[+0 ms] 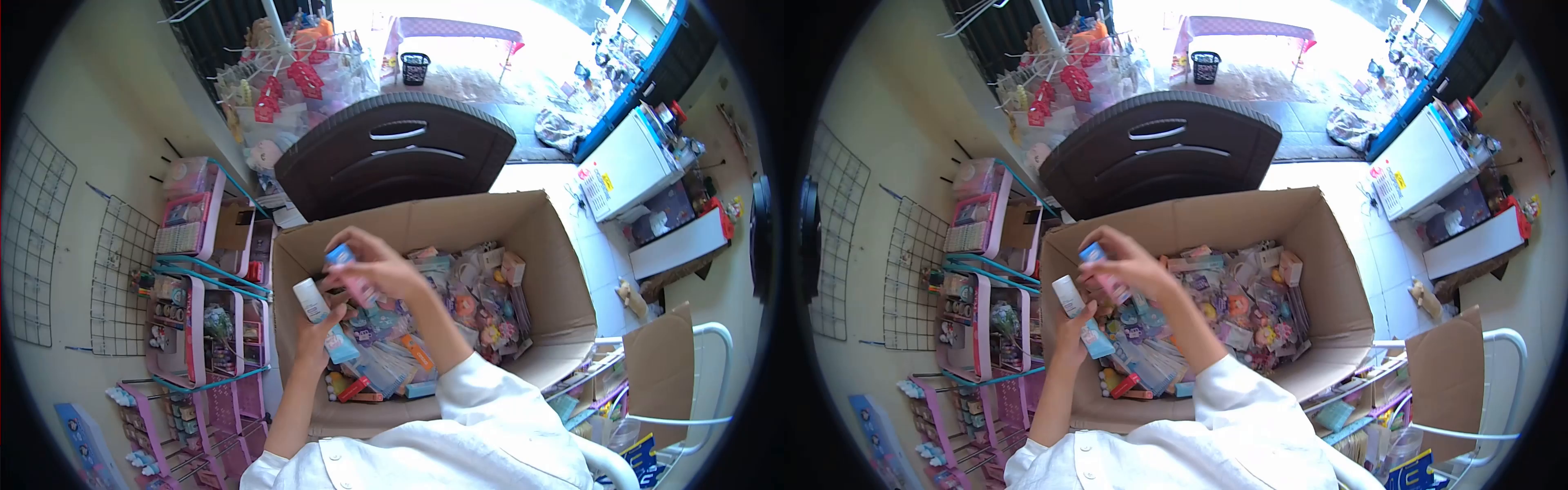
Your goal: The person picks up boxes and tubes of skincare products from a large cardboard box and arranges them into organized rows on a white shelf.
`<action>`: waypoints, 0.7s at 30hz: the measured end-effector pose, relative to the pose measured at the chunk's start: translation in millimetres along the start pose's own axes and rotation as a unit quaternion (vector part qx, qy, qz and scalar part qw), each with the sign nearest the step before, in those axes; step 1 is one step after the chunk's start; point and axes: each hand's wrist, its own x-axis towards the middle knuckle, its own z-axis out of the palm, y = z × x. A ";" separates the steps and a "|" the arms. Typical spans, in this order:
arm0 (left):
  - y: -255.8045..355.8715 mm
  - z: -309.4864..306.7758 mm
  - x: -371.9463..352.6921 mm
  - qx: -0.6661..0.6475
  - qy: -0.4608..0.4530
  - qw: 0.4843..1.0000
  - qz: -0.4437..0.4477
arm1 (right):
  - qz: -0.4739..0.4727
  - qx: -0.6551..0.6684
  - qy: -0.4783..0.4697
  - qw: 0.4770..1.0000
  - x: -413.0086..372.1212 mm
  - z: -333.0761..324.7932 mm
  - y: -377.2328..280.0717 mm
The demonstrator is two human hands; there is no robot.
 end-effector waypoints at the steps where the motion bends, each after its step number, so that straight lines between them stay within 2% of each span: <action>1: -0.7 -4.1 1.9 -0.033 0.008 0.999 0.023 | -0.019 0.009 -0.004 1.000 4.3 14.3 9.0; 3: 2.8 -13.1 3.2 -0.035 0.035 0.997 0.055 | -0.067 -0.069 -0.025 0.995 10.4 27.0 25.4; 5: 10.1 -15.6 0.7 0.020 0.067 0.995 0.064 | -0.073 -0.047 -0.041 0.995 12.4 25.4 27.5; 6: 9.7 -13.6 -0.6 0.027 0.095 0.992 0.074 | -0.063 -0.087 -0.030 0.994 11.0 23.4 23.7; 8: 2.7 -16.8 1.8 0.053 0.083 0.991 0.090 | -0.045 -0.128 -0.015 0.991 7.8 15.6 20.3; 11: 2.8 -0.5 4.3 0.100 0.063 0.988 0.099 | -0.043 -0.079 -0.033 0.995 1.1 -11.0 13.3; 12: 1.1 2.5 3.7 0.082 0.060 0.990 0.097 | -0.050 -0.079 -0.019 0.995 -3.9 -26.6 7.1; 14: -8.0 -1.2 5.6 0.065 0.045 0.993 0.090 | 0.065 0.013 0.138 0.988 -21.7 -66.4 -9.4; 16: -15.9 -19.9 10.6 0.054 0.070 0.992 0.088 | 0.095 -0.045 0.324 0.940 -39.8 -121.9 -2.9; 17: -17.6 -23.9 12.8 0.055 0.062 0.993 0.087 | 0.041 -0.079 0.399 0.913 -51.2 -165.1 28.2; 18: -18.4 -27.2 14.6 0.042 0.092 0.992 0.076 | 0.022 -0.284 0.496 0.820 -63.6 -203.9 56.6; 19: -18.3 -30.5 16.0 0.030 0.124 0.990 0.066 | -0.022 -0.426 0.580 0.694 -75.5 -243.4 97.4; 21: -17.9 -37.3 20.4 0.018 0.136 0.989 0.062 | 0.209 -0.417 0.622 0.629 -96.1 -264.3 112.4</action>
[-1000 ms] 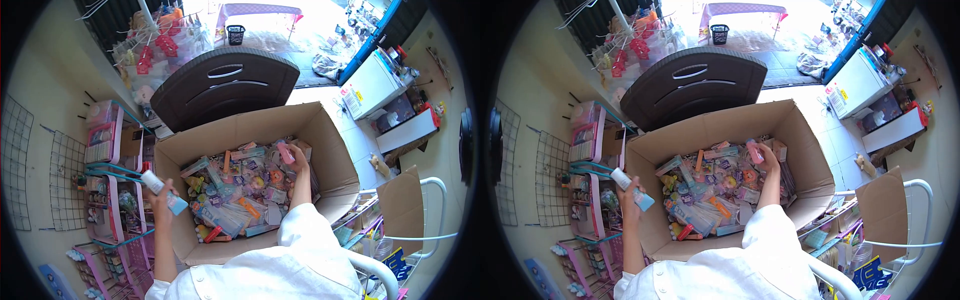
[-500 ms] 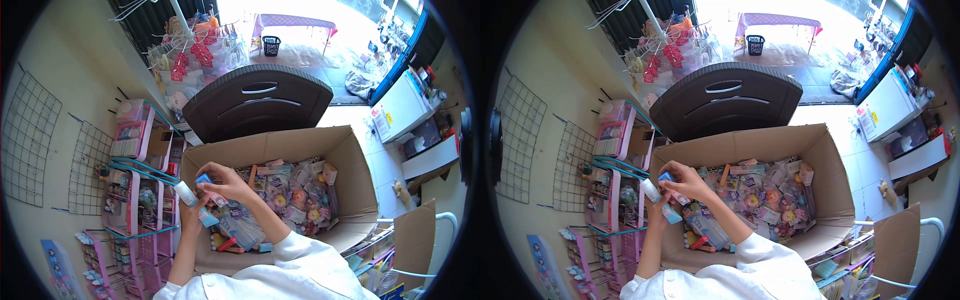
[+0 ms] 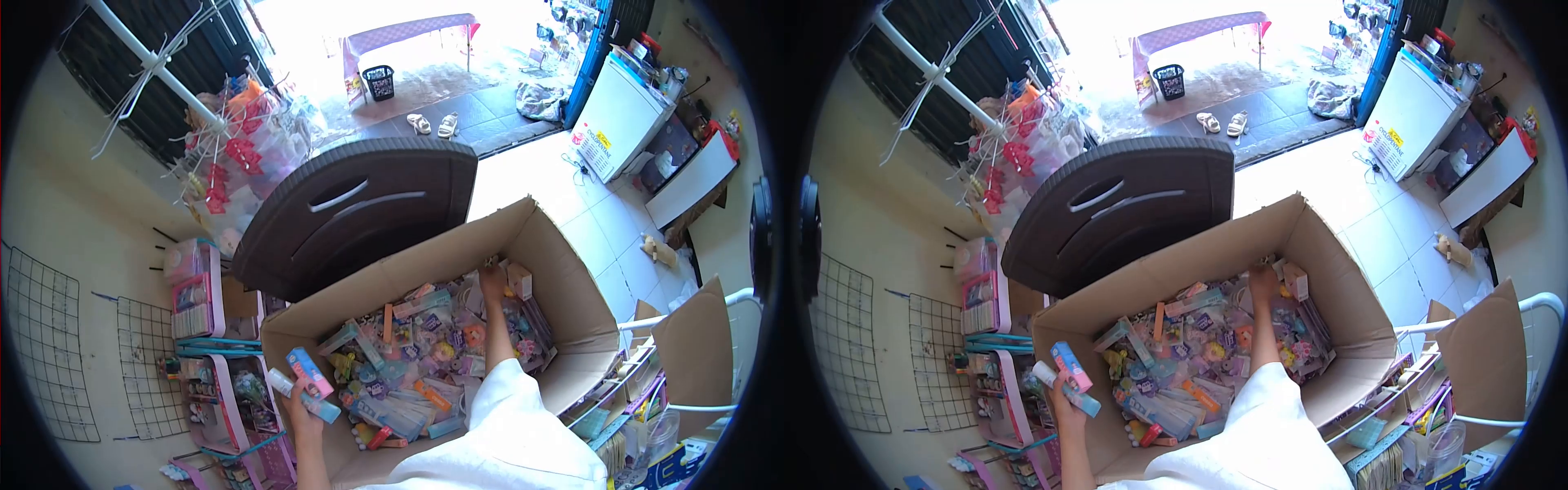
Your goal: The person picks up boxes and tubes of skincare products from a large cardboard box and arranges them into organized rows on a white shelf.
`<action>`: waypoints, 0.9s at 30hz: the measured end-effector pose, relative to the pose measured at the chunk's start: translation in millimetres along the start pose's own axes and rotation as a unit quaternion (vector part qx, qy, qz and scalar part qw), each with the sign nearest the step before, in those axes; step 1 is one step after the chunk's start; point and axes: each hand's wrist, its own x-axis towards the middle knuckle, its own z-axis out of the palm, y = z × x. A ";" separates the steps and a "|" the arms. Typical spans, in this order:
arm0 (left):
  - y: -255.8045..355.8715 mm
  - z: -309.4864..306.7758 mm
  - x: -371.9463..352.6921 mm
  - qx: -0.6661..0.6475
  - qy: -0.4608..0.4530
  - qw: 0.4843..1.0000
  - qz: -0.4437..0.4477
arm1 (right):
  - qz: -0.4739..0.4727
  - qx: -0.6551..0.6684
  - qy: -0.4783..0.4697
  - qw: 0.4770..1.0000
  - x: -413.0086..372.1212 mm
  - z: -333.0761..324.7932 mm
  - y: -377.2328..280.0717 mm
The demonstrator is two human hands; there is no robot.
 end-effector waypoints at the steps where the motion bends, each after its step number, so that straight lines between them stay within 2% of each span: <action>1: -1.6 -4.9 4.7 -0.023 0.008 1.000 -0.008 | -0.021 -0.098 -0.004 0.995 14.5 25.1 38.0; 2: -3.0 -10.1 7.6 -0.045 0.018 0.999 -0.017 | -0.040 -0.196 -0.011 0.980 26.5 54.5 74.8; 3: -4.5 -13.6 9.7 -0.043 0.017 0.999 -0.019 | -0.041 -0.195 -0.013 0.980 29.5 66.0 88.3; 5: -1.7 0.9 7.1 -0.048 0.044 0.998 -0.008 | -0.013 -0.213 0.119 0.970 28.7 82.4 100.9; 6: 0.4 5.4 4.1 -0.054 0.071 0.996 0.001 | -0.017 -0.214 0.113 0.970 28.0 82.2 97.0; 8: -0.2 4.3 2.2 -0.042 0.059 0.997 0.009 | 0.060 -0.118 0.131 0.982 34.5 74.5 84.4; 9: -1.7 2.9 2.7 -0.030 0.036 0.999 0.019 | 0.048 -0.116 0.131 0.983 33.6 66.6 78.8; 11: -5.6 -3.5 5.3 -0.021 0.039 0.999 0.023 | 0.007 -0.137 0.061 0.989 28.8 50.3 69.6; 12: -4.7 -4.8 4.2 -0.003 0.039 0.999 0.018 | -0.005 -0.133 0.065 0.989 28.5 48.6 66.1; 14: 3.1 3.7 -0.4 -0.017 0.036 0.999 0.012 | 0.070 0.139 0.123 0.980 22.0 45.1 59.8; 15: 9.4 14.2 -5.5 -0.035 0.035 0.999 0.021 | 0.061 0.135 0.121 0.982 17.1 43.8 56.6; 16: 14.0 18.5 -11.6 -0.054 0.037 0.998 0.026 | 0.123 0.408 0.006 0.905 8.8 41.5 54.9; 17: 11.9 14.6 -10.4 -0.068 0.022 0.997 0.024 | 0.175 0.640 -0.113 0.740 2.3 37.0 50.0; 18: 10.3 9.4 -9.8 -0.081 0.008 0.996 0.023 | 0.170 0.632 -0.118 0.747 -4.4 31.9 46.8; 20: 27.1 20.6 -24.3 -0.100 -0.016 0.994 0.035 | 0.253 0.755 -0.284 0.534 -13.2 19.7 27.6; 21: 25.4 16.0 -22.7 -0.108 -0.042 0.993 0.032 | 0.249 0.748 -0.291 0.542 -21.7 12.0 15.0; 22: 28.8 21.6 -28.5 -0.140 -0.013 0.989 0.055 | 0.244 0.752 -0.279 0.544 -34.2 1.2 -0.9; 23: 30.2 14.0 -29.5 -0.149 -0.052 0.986 0.052 | 0.241 0.754 -0.269 0.549 -46.7 -10.9 -14.5; 24: 31.8 8.3 -30.3 -0.173 -0.046 0.982 0.060 | 0.243 0.741 -0.279 0.560 -57.7 -21.6 -24.0; 26: 37.3 -7.5 -35.5 -0.220 -0.030 0.972 0.074 | 0.027 0.720 -0.387 0.576 -76.0 -39.4 -46.4; 27: 41.4 -19.0 -44.6 -0.239 -0.025 0.968 0.077 | 0.029 0.706 -0.404 0.580 -83.6 -47.8 -58.2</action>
